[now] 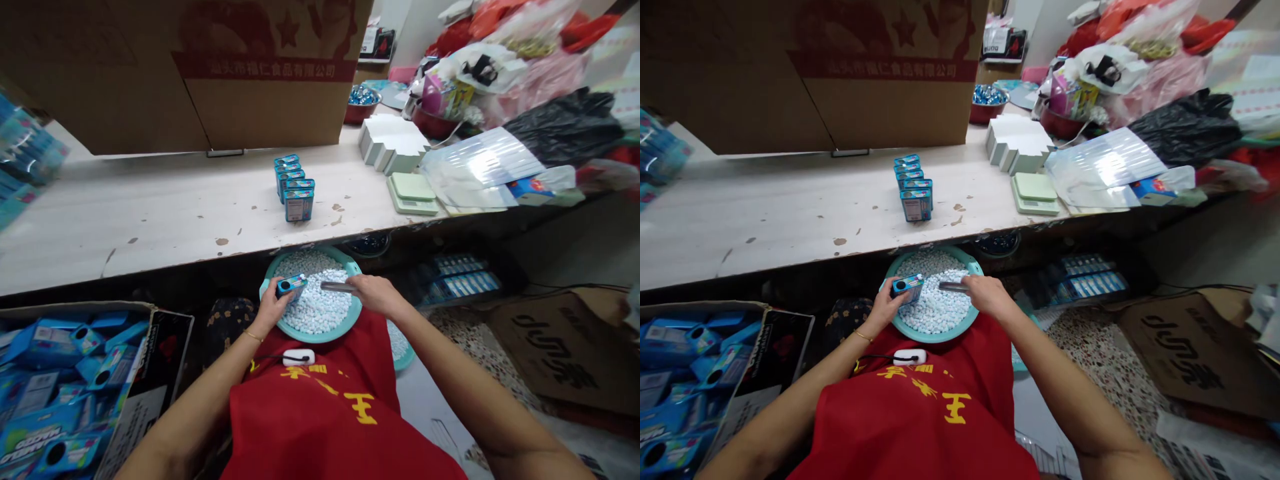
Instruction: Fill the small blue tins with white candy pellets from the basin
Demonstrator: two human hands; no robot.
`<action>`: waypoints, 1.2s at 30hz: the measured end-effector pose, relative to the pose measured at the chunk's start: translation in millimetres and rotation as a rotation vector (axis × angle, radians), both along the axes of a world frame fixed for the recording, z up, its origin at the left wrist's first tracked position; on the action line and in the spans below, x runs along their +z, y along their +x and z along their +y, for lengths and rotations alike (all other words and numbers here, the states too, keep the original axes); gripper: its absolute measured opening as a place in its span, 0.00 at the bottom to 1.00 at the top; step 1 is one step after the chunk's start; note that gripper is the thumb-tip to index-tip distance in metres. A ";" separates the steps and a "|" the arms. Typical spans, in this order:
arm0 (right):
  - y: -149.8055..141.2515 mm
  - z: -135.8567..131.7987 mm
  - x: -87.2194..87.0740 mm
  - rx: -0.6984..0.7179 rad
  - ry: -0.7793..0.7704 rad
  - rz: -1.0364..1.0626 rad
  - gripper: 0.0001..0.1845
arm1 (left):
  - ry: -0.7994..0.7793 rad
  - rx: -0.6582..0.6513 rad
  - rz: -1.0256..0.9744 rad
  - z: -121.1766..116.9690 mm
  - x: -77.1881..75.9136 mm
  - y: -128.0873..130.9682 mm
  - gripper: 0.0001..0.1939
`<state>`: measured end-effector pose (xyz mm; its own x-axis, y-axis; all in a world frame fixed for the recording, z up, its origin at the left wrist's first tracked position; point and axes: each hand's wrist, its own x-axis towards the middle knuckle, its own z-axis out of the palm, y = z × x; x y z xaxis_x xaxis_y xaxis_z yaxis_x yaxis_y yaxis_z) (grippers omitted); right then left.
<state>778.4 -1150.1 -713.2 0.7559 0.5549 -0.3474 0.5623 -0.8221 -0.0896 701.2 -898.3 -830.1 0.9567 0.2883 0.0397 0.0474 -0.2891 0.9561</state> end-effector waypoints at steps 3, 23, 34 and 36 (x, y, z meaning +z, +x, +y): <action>-2.4 -6.8 -57.5 -0.102 0.020 0.116 0.16 | -0.204 0.065 0.064 0.0 -15.7 2.5 0.19; 9.8 -2.6 -82.6 -0.195 0.692 0.290 0.18 | -0.060 0.015 -0.034 21.9 11.7 -14.4 0.20; -6.1 40.8 36.9 0.107 0.149 -0.020 0.15 | 0.253 -0.100 0.060 -13.9 20.3 -2.0 0.18; -10.2 52.3 44.0 0.168 0.056 -0.090 0.13 | 0.273 -0.110 0.056 -15.4 21.7 -3.1 0.18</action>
